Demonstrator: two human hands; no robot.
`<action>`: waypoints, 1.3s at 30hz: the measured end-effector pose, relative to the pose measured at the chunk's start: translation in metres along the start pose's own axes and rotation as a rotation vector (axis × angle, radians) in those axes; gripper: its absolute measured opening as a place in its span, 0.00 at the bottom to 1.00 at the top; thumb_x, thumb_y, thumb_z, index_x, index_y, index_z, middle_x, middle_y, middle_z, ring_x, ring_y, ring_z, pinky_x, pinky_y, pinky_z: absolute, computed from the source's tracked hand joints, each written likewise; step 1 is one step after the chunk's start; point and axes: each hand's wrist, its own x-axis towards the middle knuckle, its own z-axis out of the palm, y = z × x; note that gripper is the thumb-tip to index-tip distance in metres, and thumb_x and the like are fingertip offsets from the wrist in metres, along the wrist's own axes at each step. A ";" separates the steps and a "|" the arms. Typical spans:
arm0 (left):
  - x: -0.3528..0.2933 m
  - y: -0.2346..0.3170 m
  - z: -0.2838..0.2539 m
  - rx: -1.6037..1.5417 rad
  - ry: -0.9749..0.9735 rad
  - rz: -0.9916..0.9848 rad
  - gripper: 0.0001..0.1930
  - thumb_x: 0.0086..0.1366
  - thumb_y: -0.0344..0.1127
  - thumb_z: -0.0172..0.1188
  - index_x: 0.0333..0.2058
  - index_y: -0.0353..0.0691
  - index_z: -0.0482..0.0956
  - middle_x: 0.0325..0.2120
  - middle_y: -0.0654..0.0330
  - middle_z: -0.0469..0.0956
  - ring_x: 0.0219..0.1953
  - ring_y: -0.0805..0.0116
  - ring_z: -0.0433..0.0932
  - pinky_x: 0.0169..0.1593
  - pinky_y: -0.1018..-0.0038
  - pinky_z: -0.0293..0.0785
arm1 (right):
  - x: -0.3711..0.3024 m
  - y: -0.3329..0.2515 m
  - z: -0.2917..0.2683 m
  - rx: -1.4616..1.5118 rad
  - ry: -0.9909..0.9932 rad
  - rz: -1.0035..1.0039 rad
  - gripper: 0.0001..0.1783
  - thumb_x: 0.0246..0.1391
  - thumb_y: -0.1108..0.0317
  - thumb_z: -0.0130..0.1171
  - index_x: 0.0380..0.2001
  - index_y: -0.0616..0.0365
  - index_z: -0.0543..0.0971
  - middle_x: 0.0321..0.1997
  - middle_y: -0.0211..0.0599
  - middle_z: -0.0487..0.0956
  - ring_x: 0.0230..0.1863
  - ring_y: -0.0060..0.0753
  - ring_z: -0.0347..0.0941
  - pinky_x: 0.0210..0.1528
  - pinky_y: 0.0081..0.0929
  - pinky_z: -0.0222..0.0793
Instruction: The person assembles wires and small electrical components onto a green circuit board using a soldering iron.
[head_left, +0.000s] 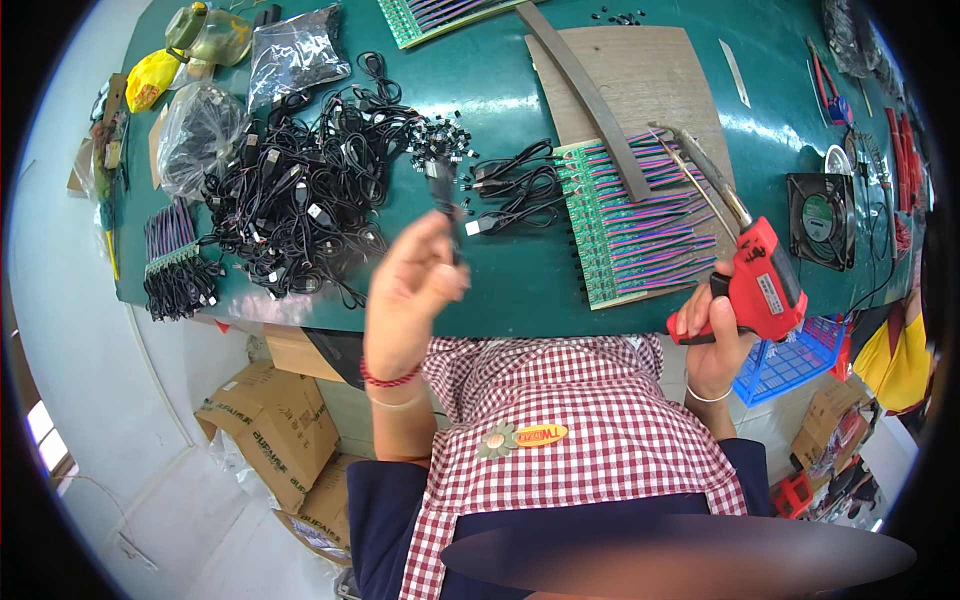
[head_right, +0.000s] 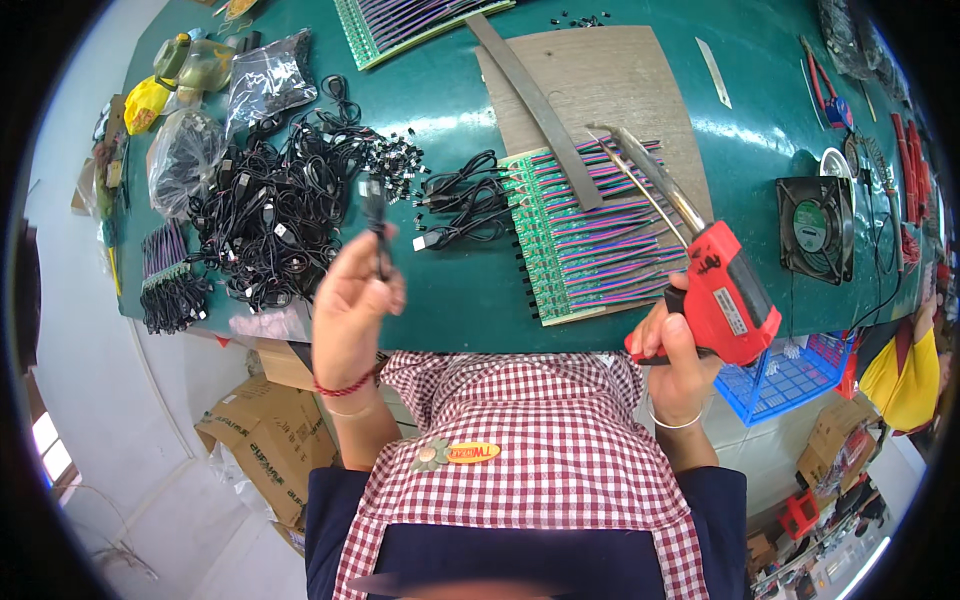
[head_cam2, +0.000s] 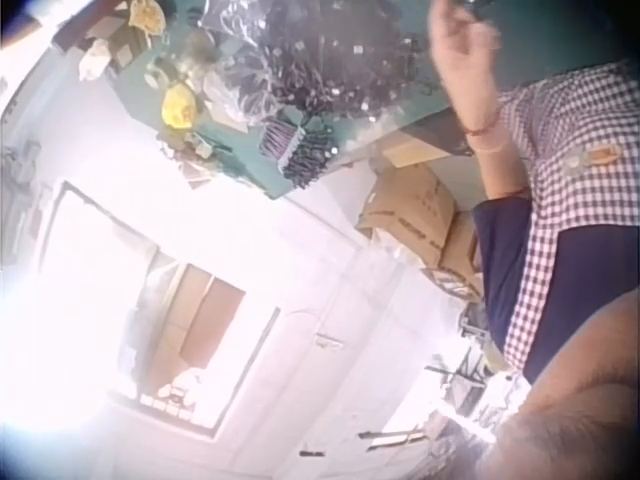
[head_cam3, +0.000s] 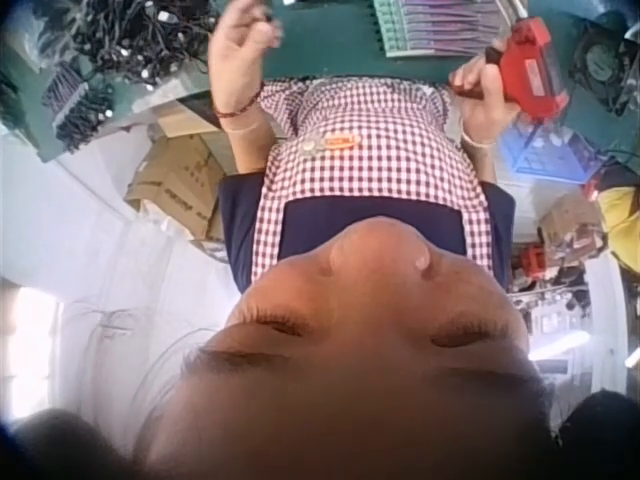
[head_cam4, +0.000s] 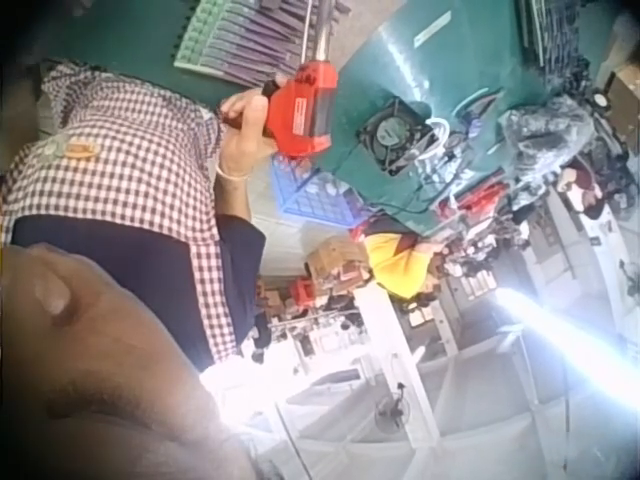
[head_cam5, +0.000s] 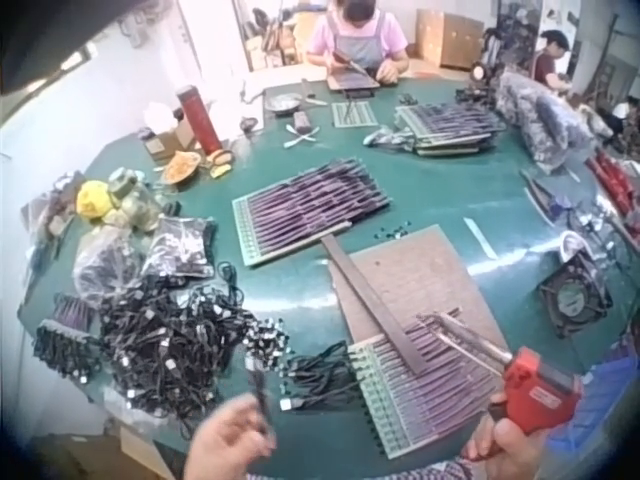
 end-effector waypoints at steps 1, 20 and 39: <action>0.000 -0.005 0.012 0.037 -0.077 -0.017 0.19 0.60 0.27 0.54 0.50 0.32 0.67 0.29 0.65 0.67 0.30 0.79 0.68 0.36 0.83 0.67 | -0.001 -0.001 0.008 -0.020 0.031 0.014 0.20 0.55 0.68 0.49 0.49 0.66 0.64 0.19 0.32 0.65 0.18 0.22 0.61 0.22 0.21 0.61; -0.016 -0.009 0.058 -0.149 -0.482 -0.118 0.19 0.56 0.16 0.45 0.48 0.28 0.69 0.34 0.55 0.71 0.35 0.73 0.73 0.39 0.77 0.73 | 0.025 0.003 0.055 -0.166 -0.068 0.075 0.08 0.49 0.73 0.59 0.33 0.62 0.75 0.24 0.27 0.75 0.22 0.16 0.70 0.23 0.15 0.65; 0.006 0.002 0.091 0.196 -0.394 -0.103 0.15 0.67 0.33 0.36 0.29 0.32 0.70 0.11 0.69 0.61 0.13 0.84 0.55 0.17 0.84 0.51 | 0.026 -0.013 0.052 -0.163 -0.201 -0.078 0.15 0.50 0.73 0.59 0.43 0.62 0.72 0.39 0.32 0.75 0.36 0.19 0.71 0.38 0.19 0.68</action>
